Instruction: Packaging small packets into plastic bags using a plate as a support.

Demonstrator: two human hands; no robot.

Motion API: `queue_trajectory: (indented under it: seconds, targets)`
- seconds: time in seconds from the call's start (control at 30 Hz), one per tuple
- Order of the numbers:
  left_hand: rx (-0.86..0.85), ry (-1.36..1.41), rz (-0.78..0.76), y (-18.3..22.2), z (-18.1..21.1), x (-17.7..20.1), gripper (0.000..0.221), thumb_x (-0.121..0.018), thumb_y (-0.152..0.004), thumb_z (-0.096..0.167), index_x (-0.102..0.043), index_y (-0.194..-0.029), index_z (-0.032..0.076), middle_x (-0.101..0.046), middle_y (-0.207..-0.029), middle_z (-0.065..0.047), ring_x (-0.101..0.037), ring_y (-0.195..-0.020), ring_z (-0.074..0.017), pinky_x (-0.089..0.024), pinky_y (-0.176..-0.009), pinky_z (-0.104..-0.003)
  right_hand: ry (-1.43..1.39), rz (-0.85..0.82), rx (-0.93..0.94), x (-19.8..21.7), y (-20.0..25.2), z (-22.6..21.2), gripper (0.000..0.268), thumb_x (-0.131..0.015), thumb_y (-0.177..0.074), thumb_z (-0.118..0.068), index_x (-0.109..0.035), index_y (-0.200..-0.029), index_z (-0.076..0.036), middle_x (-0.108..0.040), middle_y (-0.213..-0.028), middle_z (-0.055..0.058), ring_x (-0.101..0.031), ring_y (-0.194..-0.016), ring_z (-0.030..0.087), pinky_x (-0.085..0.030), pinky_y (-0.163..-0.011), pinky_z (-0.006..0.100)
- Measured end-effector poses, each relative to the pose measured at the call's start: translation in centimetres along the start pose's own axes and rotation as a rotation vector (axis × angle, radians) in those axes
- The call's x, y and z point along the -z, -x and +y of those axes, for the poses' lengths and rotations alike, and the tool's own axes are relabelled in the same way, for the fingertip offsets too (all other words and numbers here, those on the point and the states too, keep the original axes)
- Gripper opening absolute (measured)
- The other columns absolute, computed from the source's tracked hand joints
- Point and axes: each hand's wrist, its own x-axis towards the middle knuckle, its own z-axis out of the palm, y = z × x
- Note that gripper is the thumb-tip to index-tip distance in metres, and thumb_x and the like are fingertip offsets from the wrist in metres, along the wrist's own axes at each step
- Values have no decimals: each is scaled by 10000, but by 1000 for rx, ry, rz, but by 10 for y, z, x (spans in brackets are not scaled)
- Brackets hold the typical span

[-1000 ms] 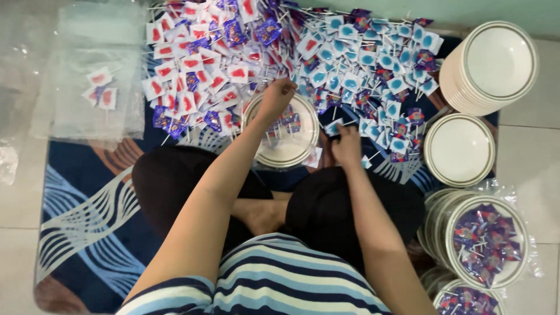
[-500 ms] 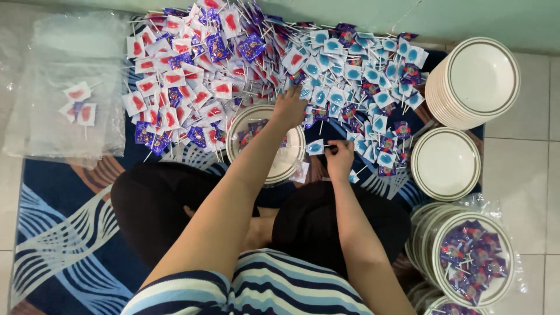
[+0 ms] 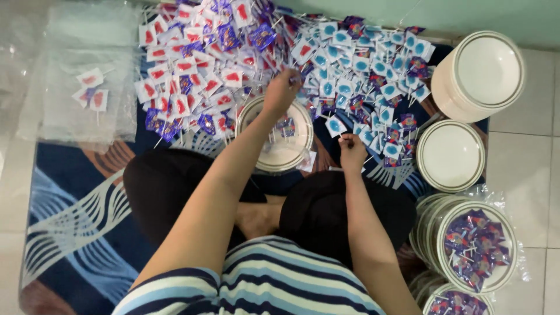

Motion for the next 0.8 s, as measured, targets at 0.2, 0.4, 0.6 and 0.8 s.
queue_trajectory:
  seconds: [0.2, 0.4, 0.6, 0.8]
  targets:
    - [248, 188, 65, 51, 15, 92, 349, -715, -906, 183, -582, -1199, 319, -756, -1059, -190, -720, -1032, -410, -586, -867, -496, -204, -19, -253, 10, 25, 5, 145, -796, -884, -381, -792, -949, -252, -729, -813, 37, -724, -727, 236, -532, -692, 327]
    - [329, 765, 317, 107, -87, 103, 306, -712, -891, 34, -678, -1194, 2, -725, -1085, -299, -705, -1024, -345, -582, -902, -445, -400, -133, -173, -3, 51, -10, 158, -817, -844, -244, -805, -991, -186, -718, -765, 58, -685, -678, 187, -538, -672, 287]
    - [712, 840, 481, 155, -140, 106, 238, -679, -893, 175, -709, -1124, 128, -707, -940, -65, -673, -751, -165, -546, -519, -228, -472, -644, -69, 23, 122, -96, 217, -825, -803, -186, -782, -976, -63, -705, -785, 80, -606, -656, 135, -514, -541, 236]
    - [705, 1107, 427, 157, -89, 130, 268, -672, -858, 138, -699, -1124, 157, -678, -801, -40, -625, -645, -123, -401, -491, -203, 6, -255, -54, -32, 129, -91, 178, -824, -829, -380, -789, -894, -218, -755, -785, 20, -745, -817, 293, -594, -705, 415]
